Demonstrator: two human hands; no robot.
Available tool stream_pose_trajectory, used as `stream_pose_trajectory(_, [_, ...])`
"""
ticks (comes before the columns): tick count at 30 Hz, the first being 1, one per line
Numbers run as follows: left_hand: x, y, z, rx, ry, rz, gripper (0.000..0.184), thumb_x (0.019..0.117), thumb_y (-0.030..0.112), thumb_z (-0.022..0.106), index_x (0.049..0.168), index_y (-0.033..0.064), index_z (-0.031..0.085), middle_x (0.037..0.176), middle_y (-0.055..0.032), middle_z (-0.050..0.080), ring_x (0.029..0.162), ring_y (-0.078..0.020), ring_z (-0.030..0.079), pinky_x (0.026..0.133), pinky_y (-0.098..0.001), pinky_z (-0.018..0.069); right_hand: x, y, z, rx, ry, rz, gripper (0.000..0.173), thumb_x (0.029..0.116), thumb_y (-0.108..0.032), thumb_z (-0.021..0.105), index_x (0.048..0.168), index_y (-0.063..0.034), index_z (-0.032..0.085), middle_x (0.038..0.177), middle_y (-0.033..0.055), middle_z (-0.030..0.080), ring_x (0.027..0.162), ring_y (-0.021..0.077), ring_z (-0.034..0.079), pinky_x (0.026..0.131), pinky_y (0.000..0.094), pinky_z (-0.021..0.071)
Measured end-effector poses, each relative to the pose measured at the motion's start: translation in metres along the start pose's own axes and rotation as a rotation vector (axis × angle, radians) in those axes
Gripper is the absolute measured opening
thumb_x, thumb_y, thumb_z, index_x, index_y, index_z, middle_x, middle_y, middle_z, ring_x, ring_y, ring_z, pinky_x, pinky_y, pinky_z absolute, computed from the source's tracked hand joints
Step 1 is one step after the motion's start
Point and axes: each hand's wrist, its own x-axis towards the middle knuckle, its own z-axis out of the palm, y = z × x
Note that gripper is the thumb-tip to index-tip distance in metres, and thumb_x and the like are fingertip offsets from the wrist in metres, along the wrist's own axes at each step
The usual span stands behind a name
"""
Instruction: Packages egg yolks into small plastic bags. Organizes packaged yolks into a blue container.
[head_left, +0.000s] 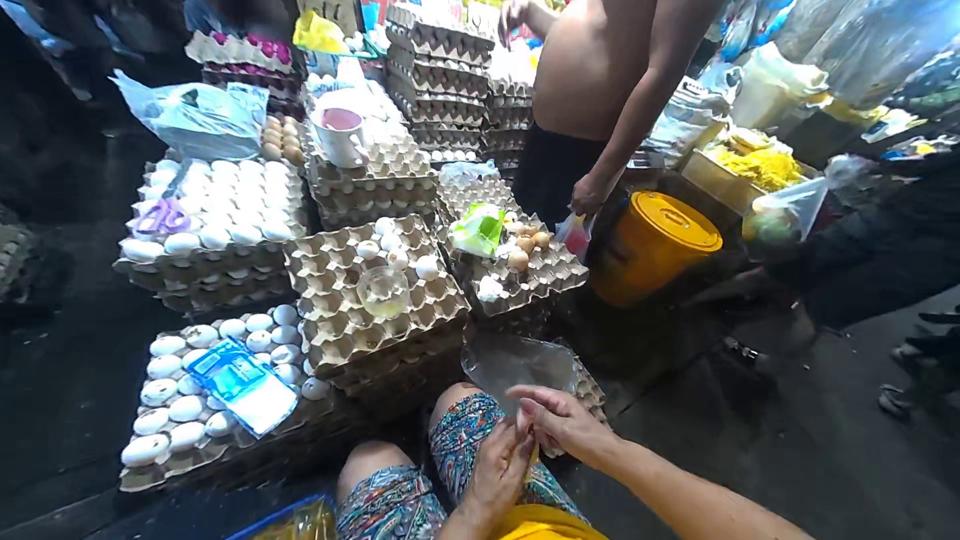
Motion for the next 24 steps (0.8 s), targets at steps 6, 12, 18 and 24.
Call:
stream_pose_trajectory(6, [0.003,0.004,0.0,0.004,0.007,-0.016,0.032,0.106,0.019,0.05,0.106,-0.0021,0.074,0.109,-0.0107,0.072,0.106,-0.0098,0.067,0.098,-0.0279,0.0542,-0.019,0.035,0.012,-0.371,0.229,-0.243,0.057,0.1022,-0.042,0.059,0.141,-0.0003,0.059,0.14,0.0153,0.061,0.127,0.0226,0.059,0.107,0.039,0.0494])
stream_pose_trajectory(12, [-0.001,0.006,0.002,0.072,0.056,-0.006,0.029,0.0994,0.008,0.048,0.097,-0.0055,0.073,0.108,-0.0168,0.072,0.111,-0.0158,0.067,0.102,-0.0304,0.0515,-0.008,0.055,0.035,-0.312,0.295,-0.426,0.033,0.1083,-0.017,0.047,0.114,0.0004,0.075,0.124,0.0107,0.073,0.127,0.0186,0.063,0.113,0.0427,0.0442])
stream_pose_trajectory(18, [-0.001,0.004,-0.003,0.1,0.092,-0.015,0.031,0.1024,0.012,0.049,0.094,-0.0054,0.073,0.106,-0.016,0.072,0.11,-0.0159,0.067,0.101,-0.0302,0.0514,0.0,0.058,0.025,-0.376,0.15,-0.459,0.033,0.1096,-0.016,0.045,0.122,-0.0007,0.072,0.131,0.011,0.07,0.131,0.0191,0.06,0.114,0.0473,0.0424])
stream_pose_trajectory(24, [-0.001,0.008,-0.005,0.137,0.078,0.007,0.029,0.0995,0.009,0.05,0.099,-0.0055,0.075,0.111,-0.0168,0.074,0.114,-0.0198,0.068,0.105,-0.0345,0.0511,0.005,0.059,0.03,-0.311,0.238,-0.441,0.03,0.1064,-0.011,0.047,0.109,-0.0028,0.076,0.117,0.0069,0.075,0.119,0.0132,0.065,0.111,0.0396,0.0432])
